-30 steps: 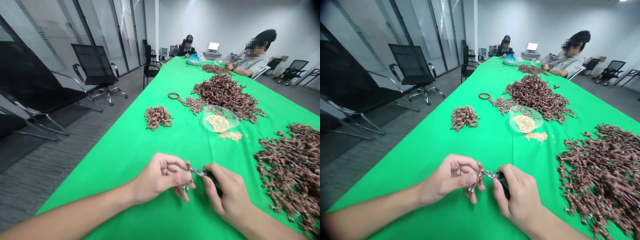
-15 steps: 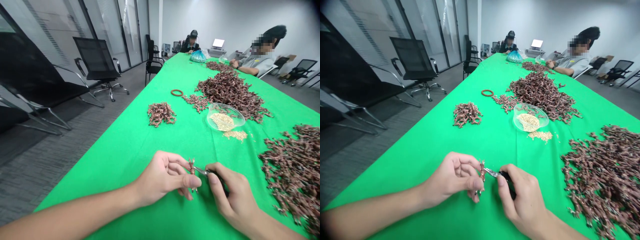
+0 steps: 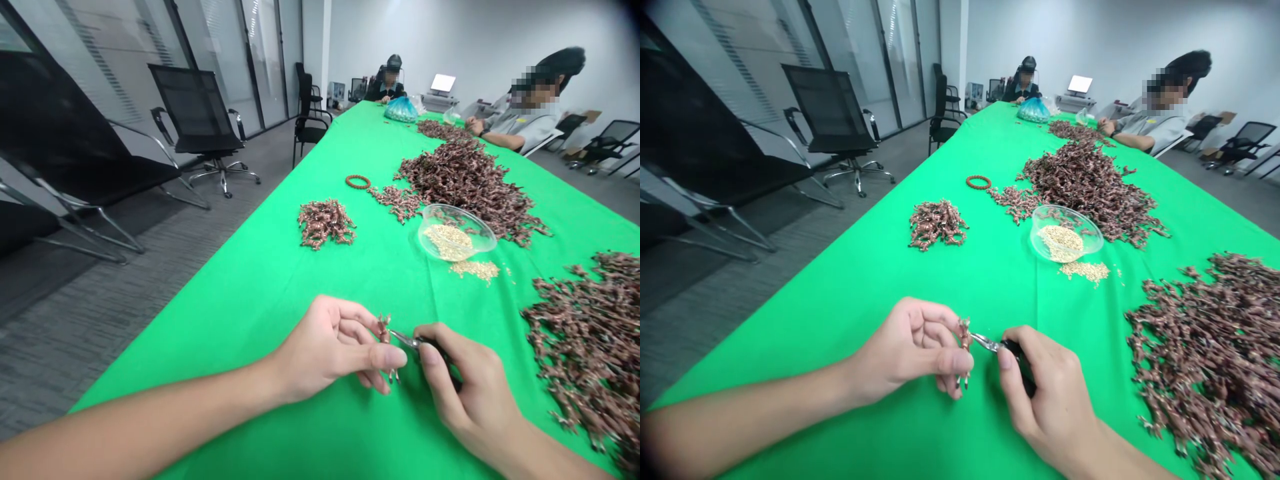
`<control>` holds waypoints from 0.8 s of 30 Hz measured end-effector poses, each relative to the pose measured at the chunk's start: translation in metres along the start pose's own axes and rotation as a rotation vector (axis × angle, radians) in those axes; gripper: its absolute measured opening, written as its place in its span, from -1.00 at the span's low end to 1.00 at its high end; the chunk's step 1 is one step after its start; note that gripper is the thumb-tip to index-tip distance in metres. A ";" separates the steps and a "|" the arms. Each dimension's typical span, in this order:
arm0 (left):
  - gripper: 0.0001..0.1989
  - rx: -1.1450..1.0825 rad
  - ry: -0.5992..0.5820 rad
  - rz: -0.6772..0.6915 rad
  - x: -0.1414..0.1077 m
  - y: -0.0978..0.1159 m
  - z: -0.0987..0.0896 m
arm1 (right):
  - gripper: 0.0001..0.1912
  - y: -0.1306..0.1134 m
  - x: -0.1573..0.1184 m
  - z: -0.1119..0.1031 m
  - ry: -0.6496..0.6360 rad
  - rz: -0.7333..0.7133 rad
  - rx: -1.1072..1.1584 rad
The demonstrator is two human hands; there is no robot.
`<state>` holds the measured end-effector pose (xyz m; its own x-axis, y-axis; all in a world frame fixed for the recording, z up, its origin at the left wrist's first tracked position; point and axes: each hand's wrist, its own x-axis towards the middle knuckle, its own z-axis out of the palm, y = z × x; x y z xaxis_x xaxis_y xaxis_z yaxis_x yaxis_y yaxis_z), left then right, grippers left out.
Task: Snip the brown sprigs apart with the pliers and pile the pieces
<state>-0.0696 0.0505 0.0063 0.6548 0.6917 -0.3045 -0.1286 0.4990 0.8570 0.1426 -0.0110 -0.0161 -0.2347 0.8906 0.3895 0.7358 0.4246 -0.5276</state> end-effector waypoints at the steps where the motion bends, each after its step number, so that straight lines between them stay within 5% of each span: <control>1: -0.69 -0.004 0.003 -0.004 -0.001 0.001 0.001 | -0.90 0.000 0.000 0.000 0.004 -0.005 -0.004; 24: -0.67 -0.020 -0.039 -0.020 0.001 0.002 0.001 | -0.91 0.002 0.000 0.001 0.045 -0.052 -0.054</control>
<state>-0.0682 0.0516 0.0077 0.6862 0.6605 -0.3048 -0.1295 0.5233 0.8423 0.1430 -0.0100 -0.0182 -0.2457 0.8589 0.4495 0.7571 0.4596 -0.4644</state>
